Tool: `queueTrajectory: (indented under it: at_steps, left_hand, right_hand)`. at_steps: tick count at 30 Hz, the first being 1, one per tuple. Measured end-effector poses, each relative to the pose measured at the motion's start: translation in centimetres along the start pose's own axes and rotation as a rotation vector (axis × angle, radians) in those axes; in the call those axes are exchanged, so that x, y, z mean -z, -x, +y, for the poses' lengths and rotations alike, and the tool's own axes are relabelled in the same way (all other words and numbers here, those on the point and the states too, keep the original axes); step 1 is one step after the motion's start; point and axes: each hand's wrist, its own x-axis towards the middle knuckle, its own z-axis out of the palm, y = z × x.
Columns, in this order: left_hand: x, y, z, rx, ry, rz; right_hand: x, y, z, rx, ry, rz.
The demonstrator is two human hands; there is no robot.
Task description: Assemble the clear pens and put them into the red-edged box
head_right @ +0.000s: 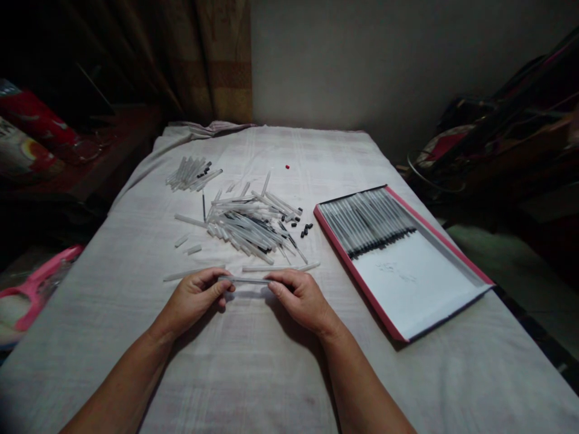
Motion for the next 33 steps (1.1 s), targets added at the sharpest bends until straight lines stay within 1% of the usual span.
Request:
queueTrajectory:
  at_steps: [5,9,13,17,20,21,22,24,26,27,29,30,32,33]
  left_hand:
    - [0.1,0.0,-0.2,0.007,0.034,0.003]
    - [0.2,0.0,-0.3,0.003,0.021,-0.019]
    - [0.1,-0.2,-0.3,-0.009,0.023,-0.022]
    - [0.0,-0.3,-0.2,-0.011,0.048,-0.006]
    - [0.0,-0.4,0.0,-0.023,0.081,0.012]
    - [0.0,-0.3,0.2,-0.024,0.089,0.015]
    - [0.1,-0.3,0.4,-0.023,0.094,0.016]
    - [0.2,-0.3,0.7,-0.021,0.097,0.024]
    - [0.2,-0.3,0.8,-0.024,0.092,0.025]
    - [0.3,-0.3,0.8,-0.028,0.088,0.02]
    - [0.3,-0.4,0.6,-0.035,0.083,0.001]
    - [0.4,-0.5,0.4,-0.038,0.08,-0.009]
    - [0.4,-0.6,0.1,-0.043,0.075,-0.02]
    - [0.5,-0.6,0.0,-0.045,0.073,-0.021]
  right_hand:
    - [-0.1,0.0,0.1,0.01,0.003,-0.001]
    - [-0.3,0.0,0.1,0.022,0.013,-0.013]
    - [-0.4,0.0,0.1,0.006,0.015,0.003]
    - [-0.6,-0.1,-0.4,-0.026,0.022,0.007]
    - [-0.7,-0.1,-1.0,-0.031,0.093,-0.006]
    - [-0.6,-0.2,-1.2,-0.023,0.113,0.012]
    - [-0.3,-0.2,-1.3,-0.004,0.124,0.057]
    - [1.1,-0.4,-1.5,0.058,0.138,0.226]
    - [3.5,-0.7,-1.3,0.105,0.192,0.448]
    - [5.1,-0.9,-1.1,0.103,0.255,0.547]
    - [8.3,-1.3,-0.5,0.032,0.42,0.705]
    - [9.9,-1.6,-0.1,-0.031,0.521,0.77]
    - [12.3,-2.1,0.7,-0.195,0.705,0.791]
    - [13.1,-2.4,1.1,-0.267,0.776,0.783]
